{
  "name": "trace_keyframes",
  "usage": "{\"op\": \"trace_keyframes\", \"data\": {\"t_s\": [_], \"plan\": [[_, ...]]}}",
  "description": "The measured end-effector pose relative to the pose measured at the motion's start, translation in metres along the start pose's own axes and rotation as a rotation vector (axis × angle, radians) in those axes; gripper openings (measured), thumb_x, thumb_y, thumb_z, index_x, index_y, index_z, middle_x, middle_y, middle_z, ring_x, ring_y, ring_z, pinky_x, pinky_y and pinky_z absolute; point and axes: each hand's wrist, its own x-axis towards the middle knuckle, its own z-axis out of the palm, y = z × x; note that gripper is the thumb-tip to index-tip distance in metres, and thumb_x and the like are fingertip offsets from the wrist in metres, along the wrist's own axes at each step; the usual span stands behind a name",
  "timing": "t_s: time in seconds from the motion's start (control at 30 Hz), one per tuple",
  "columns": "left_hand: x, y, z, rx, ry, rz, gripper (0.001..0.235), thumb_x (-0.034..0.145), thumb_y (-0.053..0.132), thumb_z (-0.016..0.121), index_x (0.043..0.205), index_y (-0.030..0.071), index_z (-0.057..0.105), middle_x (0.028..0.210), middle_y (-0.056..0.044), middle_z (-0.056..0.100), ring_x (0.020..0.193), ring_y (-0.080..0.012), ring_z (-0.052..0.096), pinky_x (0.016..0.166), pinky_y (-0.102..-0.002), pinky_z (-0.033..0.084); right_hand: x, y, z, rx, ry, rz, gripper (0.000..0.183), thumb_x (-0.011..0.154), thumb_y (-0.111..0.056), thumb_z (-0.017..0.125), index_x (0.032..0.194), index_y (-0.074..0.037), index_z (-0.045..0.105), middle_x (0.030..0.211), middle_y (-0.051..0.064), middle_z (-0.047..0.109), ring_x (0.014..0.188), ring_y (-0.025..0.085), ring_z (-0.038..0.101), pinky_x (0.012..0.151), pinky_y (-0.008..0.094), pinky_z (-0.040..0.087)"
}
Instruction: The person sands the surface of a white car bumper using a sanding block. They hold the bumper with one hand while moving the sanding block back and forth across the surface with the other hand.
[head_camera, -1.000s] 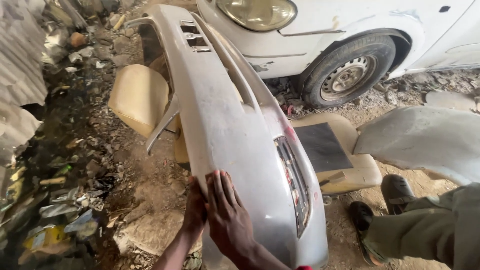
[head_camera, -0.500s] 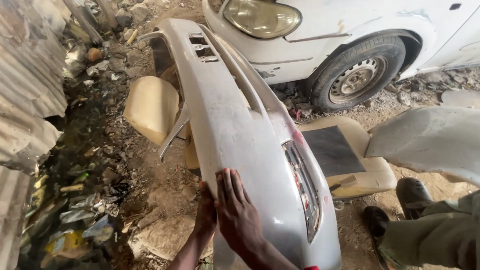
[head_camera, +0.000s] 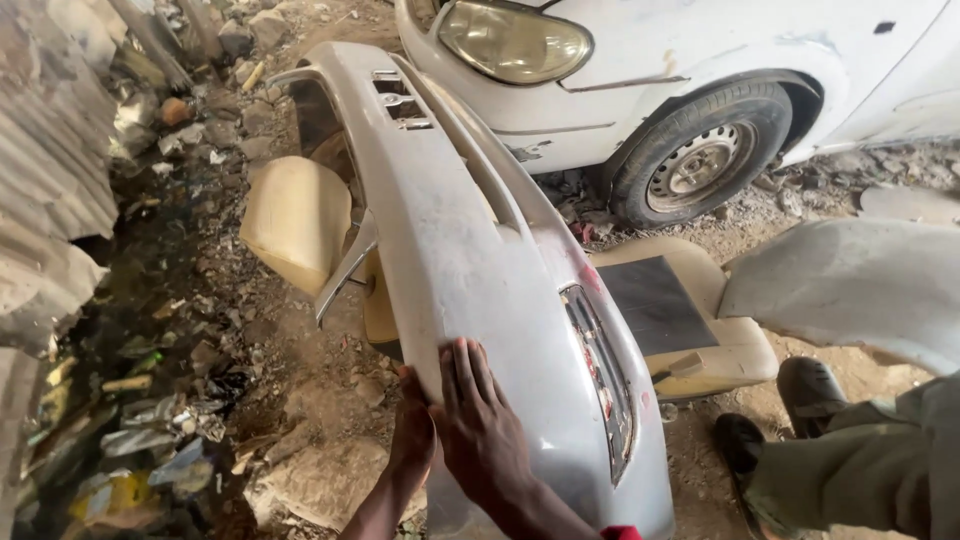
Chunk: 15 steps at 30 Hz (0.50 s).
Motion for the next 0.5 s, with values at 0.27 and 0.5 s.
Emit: {"op": "trace_keyframes", "data": {"t_s": [0.27, 0.5], "plan": [[0.009, -0.01, -0.007, 0.118, -0.094, 0.182, 0.099, 0.101, 0.074, 0.014, 0.178, 0.012, 0.028, 0.186, -0.011, 0.034, 0.174, -0.0245, 0.027, 0.138, -0.041, 0.028, 0.059, 0.039, 0.041, 0.07, -0.065, 0.126, 0.069, 0.115, -0.031, 0.056, 0.172, 0.003, 0.038, 0.181, 0.027, 0.035, 0.17, 0.043, 0.028, 0.136, 0.051, 0.032], [0.023, -0.023, -0.006, -0.011, -0.027, 0.014, 0.098, 0.103, 0.069, 0.016, 0.167, 0.007, 0.055, 0.161, -0.017, 0.07, 0.152, -0.0301, 0.064, 0.126, -0.04, 0.05, -0.003, 0.003, 0.004, 0.047, -0.016, 0.076, 0.076, 0.111, -0.019, 0.069, 0.169, 0.014, 0.033, 0.176, 0.036, 0.038, 0.164, 0.053, 0.036, 0.132, 0.055, 0.042]]}}
